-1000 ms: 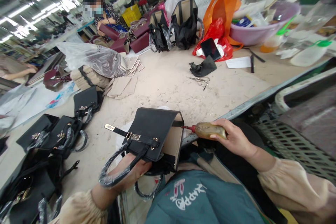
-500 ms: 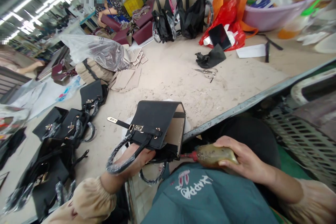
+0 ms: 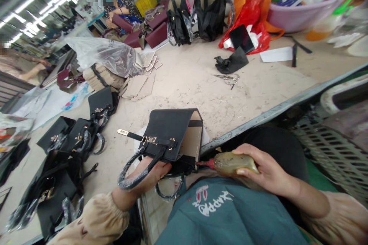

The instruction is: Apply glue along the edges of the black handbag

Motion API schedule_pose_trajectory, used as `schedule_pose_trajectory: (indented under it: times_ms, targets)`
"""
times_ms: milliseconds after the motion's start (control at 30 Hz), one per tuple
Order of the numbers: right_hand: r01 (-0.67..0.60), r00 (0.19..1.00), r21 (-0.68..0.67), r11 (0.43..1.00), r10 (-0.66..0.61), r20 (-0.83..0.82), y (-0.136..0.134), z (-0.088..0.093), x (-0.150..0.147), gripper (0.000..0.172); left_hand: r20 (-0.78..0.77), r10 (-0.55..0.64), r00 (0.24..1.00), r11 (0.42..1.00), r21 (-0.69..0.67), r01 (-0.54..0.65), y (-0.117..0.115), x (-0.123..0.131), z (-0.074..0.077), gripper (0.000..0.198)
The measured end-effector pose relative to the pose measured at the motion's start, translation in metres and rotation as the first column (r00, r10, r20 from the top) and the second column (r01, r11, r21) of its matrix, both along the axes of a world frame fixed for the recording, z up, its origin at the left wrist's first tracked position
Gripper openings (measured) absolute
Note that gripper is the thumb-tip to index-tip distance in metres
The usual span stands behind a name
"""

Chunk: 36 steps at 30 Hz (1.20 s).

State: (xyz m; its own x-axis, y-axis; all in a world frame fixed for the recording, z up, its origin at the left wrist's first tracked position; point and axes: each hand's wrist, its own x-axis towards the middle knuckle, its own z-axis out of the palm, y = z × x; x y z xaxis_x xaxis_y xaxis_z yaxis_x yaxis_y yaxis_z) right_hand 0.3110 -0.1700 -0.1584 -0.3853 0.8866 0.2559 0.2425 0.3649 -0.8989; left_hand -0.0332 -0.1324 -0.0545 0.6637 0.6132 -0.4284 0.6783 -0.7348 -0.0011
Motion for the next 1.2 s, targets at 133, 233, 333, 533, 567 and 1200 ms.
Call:
schedule_pose_trajectory:
  times_ms: [133,233,333,533,567,1200]
  targets:
    - [-0.034,0.999,-0.107,0.994,0.032,-0.026,0.0,0.002,-0.004,0.03,0.053,-0.012,0.999,1.0,0.023,0.011,-0.001,-0.005,-0.009,0.02]
    - [0.0,0.996,-0.28,0.96,-0.025,-0.085,0.0,0.002,-0.006,0.03,0.002,-0.002,1.0,1.0,-0.011,0.002,0.0,-0.005,-0.01,0.019]
    - [0.017,0.988,-0.425,0.905,-0.081,-0.134,-0.003,0.004,-0.006,0.032,-0.016,-0.007,1.0,1.0,-0.021,0.007,0.001,-0.004,-0.009,0.019]
    - [0.07,0.978,-0.511,0.856,-0.161,-0.135,-0.009,0.007,-0.006,0.036,-0.069,0.005,0.998,1.0,-0.026,-0.007,0.0,0.004,0.002,0.019]
    - [0.08,0.976,-0.511,0.856,-0.17,-0.133,-0.01,0.008,-0.006,0.036,-0.085,0.01,0.996,1.0,-0.027,-0.012,-0.001,0.005,0.003,0.021]
    - [0.143,0.984,-0.557,0.818,-0.18,-0.012,-0.016,0.023,-0.006,0.037,-0.003,0.005,1.0,1.0,-0.026,-0.005,0.001,0.0,-0.006,0.018]
